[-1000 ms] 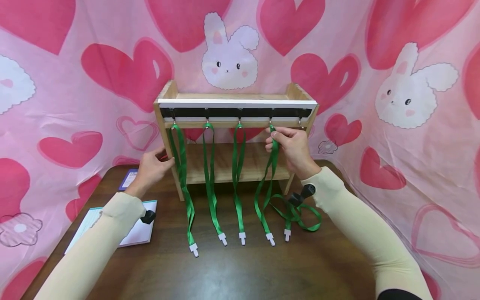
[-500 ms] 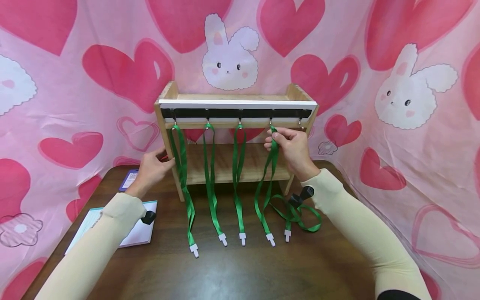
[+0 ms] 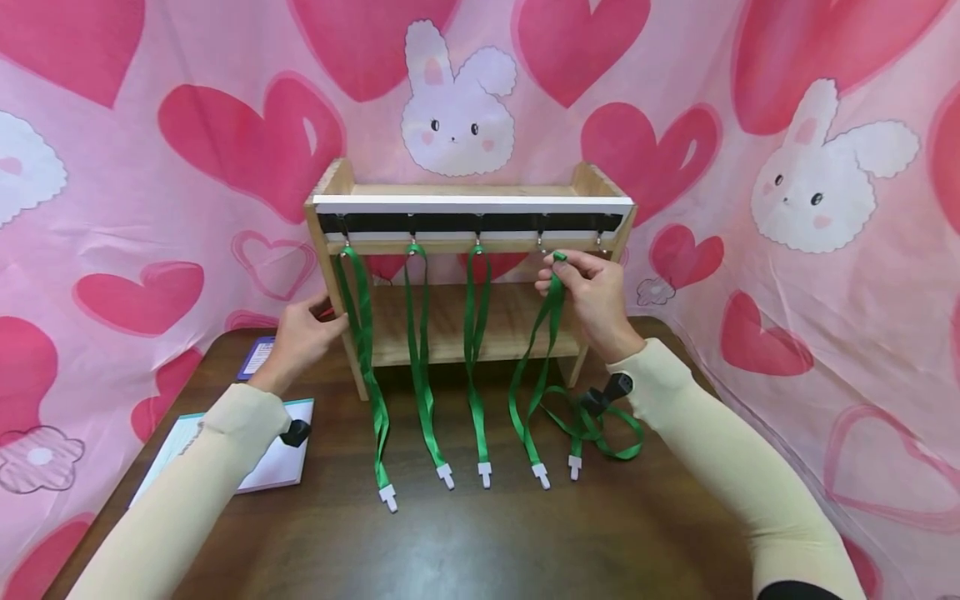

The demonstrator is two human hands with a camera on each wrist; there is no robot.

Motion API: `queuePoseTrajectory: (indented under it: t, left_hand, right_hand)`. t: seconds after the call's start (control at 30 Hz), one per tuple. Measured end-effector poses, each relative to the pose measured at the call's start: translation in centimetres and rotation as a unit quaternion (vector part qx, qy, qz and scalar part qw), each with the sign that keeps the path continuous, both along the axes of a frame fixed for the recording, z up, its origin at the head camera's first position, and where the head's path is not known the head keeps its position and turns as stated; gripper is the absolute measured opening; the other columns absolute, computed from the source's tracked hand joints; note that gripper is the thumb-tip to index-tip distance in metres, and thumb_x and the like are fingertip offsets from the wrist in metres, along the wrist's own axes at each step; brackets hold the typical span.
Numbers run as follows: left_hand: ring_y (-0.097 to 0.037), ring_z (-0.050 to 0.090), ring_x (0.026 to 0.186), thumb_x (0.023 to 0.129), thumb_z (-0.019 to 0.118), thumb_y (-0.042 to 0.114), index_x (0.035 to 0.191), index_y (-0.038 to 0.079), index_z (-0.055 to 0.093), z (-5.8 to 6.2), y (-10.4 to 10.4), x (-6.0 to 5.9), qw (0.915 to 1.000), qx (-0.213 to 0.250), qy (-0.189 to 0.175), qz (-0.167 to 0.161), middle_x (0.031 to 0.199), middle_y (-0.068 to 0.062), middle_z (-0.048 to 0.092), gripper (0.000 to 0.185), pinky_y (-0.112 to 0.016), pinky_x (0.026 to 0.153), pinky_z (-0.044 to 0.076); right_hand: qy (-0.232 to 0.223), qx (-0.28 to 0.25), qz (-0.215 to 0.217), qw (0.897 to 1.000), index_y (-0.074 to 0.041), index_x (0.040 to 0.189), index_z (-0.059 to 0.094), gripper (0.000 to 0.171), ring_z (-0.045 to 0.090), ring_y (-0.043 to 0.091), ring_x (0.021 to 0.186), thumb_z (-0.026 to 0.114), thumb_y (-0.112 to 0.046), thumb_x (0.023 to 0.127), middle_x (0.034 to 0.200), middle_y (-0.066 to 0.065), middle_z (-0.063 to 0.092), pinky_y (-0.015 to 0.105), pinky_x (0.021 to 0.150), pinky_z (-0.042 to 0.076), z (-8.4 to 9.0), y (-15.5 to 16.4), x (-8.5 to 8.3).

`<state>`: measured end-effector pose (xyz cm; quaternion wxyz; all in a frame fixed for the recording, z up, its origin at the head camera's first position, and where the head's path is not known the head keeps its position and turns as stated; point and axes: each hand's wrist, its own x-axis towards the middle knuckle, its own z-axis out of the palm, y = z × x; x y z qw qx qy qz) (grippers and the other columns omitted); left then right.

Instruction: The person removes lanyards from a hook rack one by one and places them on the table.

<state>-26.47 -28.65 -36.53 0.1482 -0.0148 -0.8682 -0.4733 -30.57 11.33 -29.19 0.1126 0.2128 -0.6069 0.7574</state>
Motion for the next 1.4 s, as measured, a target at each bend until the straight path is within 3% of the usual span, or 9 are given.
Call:
queuePoseTrajectory:
  t: [0.33,0.7,0.8,0.9,1.03,1.17,1.27,1.4]
  left_hand:
    - [-0.039,0.060,0.130,0.098,0.067,0.026,0.152,0.006,0.045,0.2,-0.1,0.1,1.0000,0.005,-0.003,-0.003,0.144,-0.025,0.058,0.063,-0.047,0.103,0.051]
    - [-0.038,0.060,0.129,0.098,0.066,0.029,0.152,0.007,0.046,-0.1,-0.2,0.1,1.0000,0.002,-0.002,-0.004,0.143,-0.023,0.059,0.062,-0.047,0.104,0.051]
    - [-0.037,0.061,0.128,0.098,0.066,0.030,0.152,0.008,0.046,0.0,-0.2,0.1,1.0000,0.003,-0.002,-0.005,0.143,-0.022,0.060,0.061,-0.047,0.103,0.051]
    - [-0.037,0.062,0.127,0.098,0.067,0.028,0.151,0.007,0.048,0.1,0.0,0.1,1.0000,0.006,0.003,-0.005,0.141,-0.023,0.061,0.061,-0.045,0.103,0.051]
    - [-0.037,0.062,0.127,0.097,0.067,0.026,0.150,0.005,0.049,0.2,0.0,-0.2,0.9999,0.006,0.009,-0.002,0.140,-0.025,0.062,0.060,-0.043,0.102,0.052]
    - [-0.036,0.062,0.127,0.097,0.067,0.027,0.150,0.005,0.048,0.2,0.0,-0.2,1.0000,0.001,0.006,0.002,0.141,-0.024,0.061,0.061,-0.044,0.102,0.052]
    - [-0.036,0.061,0.128,0.098,0.066,0.029,0.151,0.006,0.047,0.1,0.0,-0.1,1.0000,-0.003,0.002,0.002,0.142,-0.023,0.060,0.062,-0.045,0.103,0.052]
    - [-0.036,0.061,0.127,0.098,0.066,0.029,0.152,0.006,0.046,0.2,0.1,0.1,1.0000,-0.005,-0.001,0.002,0.142,-0.023,0.060,0.062,-0.046,0.103,0.052]
  right_hand:
    - [0.011,0.009,0.003,1.000,-0.005,0.095,0.074,0.015,0.076,0.014,0.069,0.061,0.003,0.096,0.082,0.002,0.077,0.032,0.075,0.065,-0.5,0.8,0.2]
    - [0.018,0.103,-0.008,0.995,0.007,0.107,0.072,0.017,0.077,0.012,0.075,0.063,-0.004,0.097,0.090,0.000,0.078,0.031,0.079,0.065,-2.0,2.2,0.9]
    - [0.027,0.146,0.003,0.989,0.013,0.111,0.069,0.023,0.077,0.010,0.076,0.063,-0.005,0.098,0.091,-0.006,0.077,0.028,0.080,0.065,-2.2,2.6,1.1]
    - [0.043,0.194,0.011,0.980,0.013,0.111,0.070,0.024,0.077,0.011,0.076,0.063,-0.007,0.098,0.093,-0.004,0.078,0.026,0.080,0.064,-2.4,3.0,1.3]
    - [0.054,0.249,0.018,0.967,0.006,0.110,0.074,0.022,0.078,0.016,0.076,0.063,-0.009,0.099,0.098,0.015,0.078,0.027,0.081,0.064,-2.6,3.1,1.6]
    - [0.030,0.282,0.043,0.958,0.003,0.111,0.074,0.020,0.078,0.029,0.079,0.062,-0.008,0.099,0.103,0.028,0.074,0.033,0.079,0.065,-2.9,3.1,2.0]
    - [0.008,0.307,0.064,0.949,0.003,0.112,0.074,0.020,0.077,0.031,0.079,0.062,-0.006,0.099,0.102,0.024,0.076,0.034,0.078,0.066,-3.2,3.0,2.5]
    - [-0.002,0.325,0.089,0.941,0.003,0.113,0.074,0.020,0.078,0.024,0.075,0.062,-0.006,0.099,0.099,0.019,0.078,0.031,0.080,0.065,-3.8,2.9,3.1]
